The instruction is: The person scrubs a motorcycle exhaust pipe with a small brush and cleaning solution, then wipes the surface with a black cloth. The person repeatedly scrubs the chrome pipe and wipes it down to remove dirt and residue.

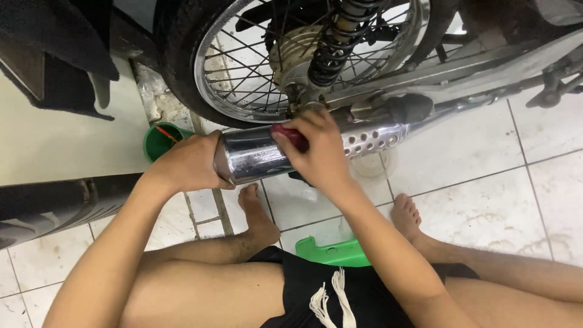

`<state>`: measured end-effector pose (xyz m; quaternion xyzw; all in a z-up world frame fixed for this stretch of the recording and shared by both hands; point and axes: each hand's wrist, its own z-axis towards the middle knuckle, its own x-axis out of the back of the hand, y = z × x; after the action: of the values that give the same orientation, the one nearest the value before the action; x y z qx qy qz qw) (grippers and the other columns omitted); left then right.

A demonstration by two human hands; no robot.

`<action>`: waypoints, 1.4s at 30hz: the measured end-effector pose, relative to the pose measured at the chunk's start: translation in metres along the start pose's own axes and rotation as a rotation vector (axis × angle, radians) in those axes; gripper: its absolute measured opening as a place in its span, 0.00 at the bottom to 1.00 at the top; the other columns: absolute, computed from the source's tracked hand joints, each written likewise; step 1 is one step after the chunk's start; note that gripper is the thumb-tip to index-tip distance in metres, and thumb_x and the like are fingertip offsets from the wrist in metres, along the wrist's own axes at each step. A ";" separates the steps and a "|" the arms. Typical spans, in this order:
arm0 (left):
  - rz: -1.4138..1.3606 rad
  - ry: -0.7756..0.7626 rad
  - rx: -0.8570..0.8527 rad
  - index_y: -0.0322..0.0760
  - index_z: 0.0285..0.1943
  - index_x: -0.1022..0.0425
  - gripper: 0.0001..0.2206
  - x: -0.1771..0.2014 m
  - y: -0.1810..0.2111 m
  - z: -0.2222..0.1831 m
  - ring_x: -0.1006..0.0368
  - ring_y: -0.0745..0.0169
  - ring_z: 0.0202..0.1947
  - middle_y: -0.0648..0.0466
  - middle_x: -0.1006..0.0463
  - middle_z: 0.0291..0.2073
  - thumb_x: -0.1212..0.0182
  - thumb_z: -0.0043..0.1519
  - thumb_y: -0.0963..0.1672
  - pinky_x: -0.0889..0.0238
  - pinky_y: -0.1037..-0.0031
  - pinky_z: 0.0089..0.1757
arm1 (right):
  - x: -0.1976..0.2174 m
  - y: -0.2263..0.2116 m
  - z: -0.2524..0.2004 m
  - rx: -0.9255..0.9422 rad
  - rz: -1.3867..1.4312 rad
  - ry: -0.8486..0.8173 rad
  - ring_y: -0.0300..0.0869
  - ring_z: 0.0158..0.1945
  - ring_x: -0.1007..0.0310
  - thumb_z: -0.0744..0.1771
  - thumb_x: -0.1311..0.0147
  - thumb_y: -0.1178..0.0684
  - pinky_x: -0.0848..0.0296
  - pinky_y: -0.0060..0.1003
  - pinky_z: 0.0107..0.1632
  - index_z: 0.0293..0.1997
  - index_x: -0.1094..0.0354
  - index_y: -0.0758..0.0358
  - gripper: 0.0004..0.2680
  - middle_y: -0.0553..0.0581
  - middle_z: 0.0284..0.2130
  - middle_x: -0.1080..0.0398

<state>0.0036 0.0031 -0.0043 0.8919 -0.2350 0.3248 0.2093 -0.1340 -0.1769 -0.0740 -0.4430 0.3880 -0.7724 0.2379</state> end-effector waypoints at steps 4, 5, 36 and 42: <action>-0.037 -0.001 -0.011 0.25 0.62 0.29 0.42 0.001 -0.001 -0.002 0.23 0.31 0.54 0.33 0.20 0.50 0.20 0.41 0.53 0.28 0.50 0.51 | -0.007 0.029 -0.012 0.022 -0.196 0.091 0.54 0.41 0.31 0.65 0.35 0.49 0.33 0.49 0.47 0.36 0.23 0.59 0.06 0.55 0.27 0.31; -0.031 0.004 -0.013 0.25 0.62 0.30 0.42 0.000 -0.001 -0.002 0.23 0.32 0.54 0.33 0.20 0.50 0.20 0.41 0.53 0.28 0.50 0.51 | -0.012 0.031 -0.016 0.038 -0.184 0.143 0.54 0.42 0.32 0.66 0.36 0.50 0.35 0.48 0.47 0.36 0.25 0.59 0.06 0.54 0.27 0.33; -0.043 0.020 -0.073 0.21 0.62 0.31 0.41 0.002 -0.002 -0.004 0.23 0.27 0.52 0.30 0.20 0.49 0.21 0.42 0.50 0.27 0.47 0.48 | -0.046 0.012 -0.057 0.352 -0.168 0.342 0.49 0.49 0.35 0.65 0.35 0.49 0.46 0.46 0.56 0.41 0.22 0.49 0.04 0.44 0.36 0.26; -0.022 0.024 -0.079 0.19 0.64 0.32 0.44 -0.002 -0.006 -0.003 0.23 0.29 0.52 0.31 0.21 0.50 0.20 0.42 0.51 0.27 0.49 0.48 | -0.056 0.043 -0.067 0.333 -0.135 0.348 0.51 0.44 0.37 0.65 0.34 0.52 0.38 0.46 0.54 0.43 0.21 0.50 0.05 0.47 0.31 0.32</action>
<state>0.0042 0.0103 -0.0050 0.8815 -0.2355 0.3235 0.2508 -0.1632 -0.1361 -0.1568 -0.2829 0.2599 -0.9045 0.1851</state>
